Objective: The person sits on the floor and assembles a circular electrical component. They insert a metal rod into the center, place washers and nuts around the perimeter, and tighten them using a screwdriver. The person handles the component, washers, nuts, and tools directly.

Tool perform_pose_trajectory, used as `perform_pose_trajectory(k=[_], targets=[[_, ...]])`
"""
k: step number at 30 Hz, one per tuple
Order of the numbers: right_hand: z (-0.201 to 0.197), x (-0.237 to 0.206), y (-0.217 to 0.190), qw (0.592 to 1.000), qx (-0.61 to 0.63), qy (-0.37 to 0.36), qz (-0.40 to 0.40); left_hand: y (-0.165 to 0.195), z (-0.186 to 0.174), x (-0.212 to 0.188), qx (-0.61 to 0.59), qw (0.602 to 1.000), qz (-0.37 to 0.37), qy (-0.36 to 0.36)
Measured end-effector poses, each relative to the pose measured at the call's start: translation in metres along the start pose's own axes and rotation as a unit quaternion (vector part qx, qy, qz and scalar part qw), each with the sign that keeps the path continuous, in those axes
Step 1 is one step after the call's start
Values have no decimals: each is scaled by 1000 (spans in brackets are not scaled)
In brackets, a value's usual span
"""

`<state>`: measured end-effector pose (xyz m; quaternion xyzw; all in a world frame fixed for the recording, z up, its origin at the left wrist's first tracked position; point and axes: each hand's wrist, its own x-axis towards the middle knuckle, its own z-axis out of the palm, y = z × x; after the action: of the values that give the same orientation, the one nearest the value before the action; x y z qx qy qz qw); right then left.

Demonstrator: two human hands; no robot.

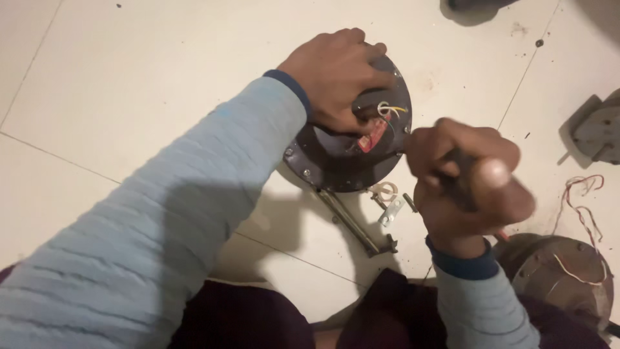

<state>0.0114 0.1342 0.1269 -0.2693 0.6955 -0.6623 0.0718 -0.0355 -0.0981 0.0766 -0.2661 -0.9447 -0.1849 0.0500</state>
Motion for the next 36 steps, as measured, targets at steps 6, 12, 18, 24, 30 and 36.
perform_pose_trajectory(k=[6,12,18,24,30,36], targets=[[-62,-7,31,965,173,195,-15,-6,12,-11,-11,997,7,73],[-150,-15,64,874,285,393,31,-4,30,-20,56,994,-70,60],[-144,-32,74,763,429,481,43,29,39,-29,55,944,-302,119],[-123,-38,64,574,594,543,151,67,37,-7,56,780,-604,155],[-84,-43,63,754,552,319,156,59,24,-4,97,803,-559,183],[-34,-55,49,783,517,265,223,48,30,-15,85,852,-482,185]])
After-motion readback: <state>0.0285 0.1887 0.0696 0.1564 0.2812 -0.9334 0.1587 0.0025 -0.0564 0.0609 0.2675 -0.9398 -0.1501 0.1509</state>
